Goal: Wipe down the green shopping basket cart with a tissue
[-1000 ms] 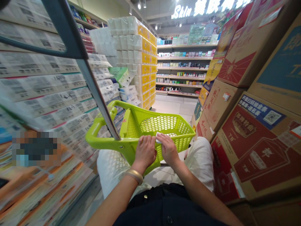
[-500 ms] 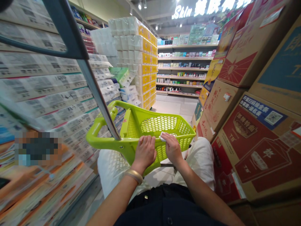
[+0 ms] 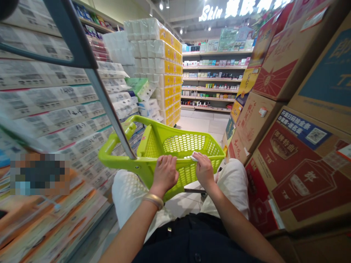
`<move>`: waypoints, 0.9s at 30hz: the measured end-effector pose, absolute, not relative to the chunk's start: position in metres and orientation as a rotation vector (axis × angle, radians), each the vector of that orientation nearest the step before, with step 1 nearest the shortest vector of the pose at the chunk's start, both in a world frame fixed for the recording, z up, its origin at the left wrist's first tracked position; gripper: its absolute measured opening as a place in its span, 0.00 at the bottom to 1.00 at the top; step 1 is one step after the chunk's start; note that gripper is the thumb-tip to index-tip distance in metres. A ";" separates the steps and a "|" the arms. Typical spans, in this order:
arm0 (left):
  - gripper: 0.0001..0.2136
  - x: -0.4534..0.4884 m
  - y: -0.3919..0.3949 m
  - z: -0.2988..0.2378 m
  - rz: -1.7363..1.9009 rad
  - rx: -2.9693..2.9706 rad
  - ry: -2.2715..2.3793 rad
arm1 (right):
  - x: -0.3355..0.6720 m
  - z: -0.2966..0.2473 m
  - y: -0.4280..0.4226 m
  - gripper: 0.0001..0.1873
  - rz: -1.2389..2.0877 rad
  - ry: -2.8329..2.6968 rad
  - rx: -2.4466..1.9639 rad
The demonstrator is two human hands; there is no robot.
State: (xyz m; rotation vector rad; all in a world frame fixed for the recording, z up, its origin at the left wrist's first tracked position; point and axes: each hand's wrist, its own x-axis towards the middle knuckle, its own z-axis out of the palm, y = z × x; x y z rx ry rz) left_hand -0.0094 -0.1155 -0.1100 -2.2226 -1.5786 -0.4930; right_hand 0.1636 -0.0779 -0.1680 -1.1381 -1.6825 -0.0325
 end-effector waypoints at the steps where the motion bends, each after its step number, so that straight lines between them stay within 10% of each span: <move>1: 0.17 -0.010 -0.115 -0.110 -0.495 -2.213 -1.591 | 0.161 -0.168 -0.078 0.23 -0.033 -1.678 -1.148; 27: 0.15 -0.014 -0.109 -0.110 -0.525 -2.182 -1.638 | 0.186 -0.174 -0.066 0.23 -0.028 -1.644 -1.197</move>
